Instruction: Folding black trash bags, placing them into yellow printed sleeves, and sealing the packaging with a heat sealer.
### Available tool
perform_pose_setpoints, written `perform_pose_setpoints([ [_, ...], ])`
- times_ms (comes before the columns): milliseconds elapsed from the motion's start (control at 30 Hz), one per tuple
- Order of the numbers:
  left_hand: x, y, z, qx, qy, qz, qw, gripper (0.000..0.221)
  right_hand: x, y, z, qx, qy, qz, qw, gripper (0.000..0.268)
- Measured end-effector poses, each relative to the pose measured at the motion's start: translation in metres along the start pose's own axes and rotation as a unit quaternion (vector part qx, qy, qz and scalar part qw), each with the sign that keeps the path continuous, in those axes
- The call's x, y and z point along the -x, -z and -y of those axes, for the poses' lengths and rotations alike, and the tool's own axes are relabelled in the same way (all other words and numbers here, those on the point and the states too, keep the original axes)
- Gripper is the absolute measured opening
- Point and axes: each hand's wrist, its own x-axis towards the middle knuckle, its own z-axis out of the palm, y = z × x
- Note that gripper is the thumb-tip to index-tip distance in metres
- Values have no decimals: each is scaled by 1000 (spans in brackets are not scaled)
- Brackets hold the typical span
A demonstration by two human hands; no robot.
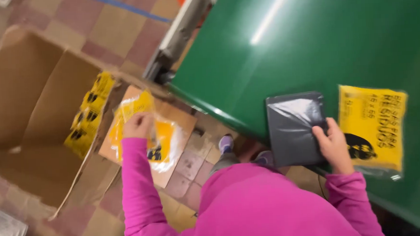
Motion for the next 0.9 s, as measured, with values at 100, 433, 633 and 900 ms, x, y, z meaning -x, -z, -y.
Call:
perform_pose_setpoints([
  [100,14,-133,-170,-117,-267,142,946,18,32,24,-3,-13,-42,-26,999,28],
  [433,23,-404,-183,-252,-408,337,810,12,80,31,7,-189,-88,-63,976,42],
  [633,33,-388,-215,-292,-359,363,809,15,77,21,21,-201,-39,-158,966,41],
  [900,26,-400,-200,-310,-366,342,808,15,92,19,-12,-231,-154,-101,955,34],
])
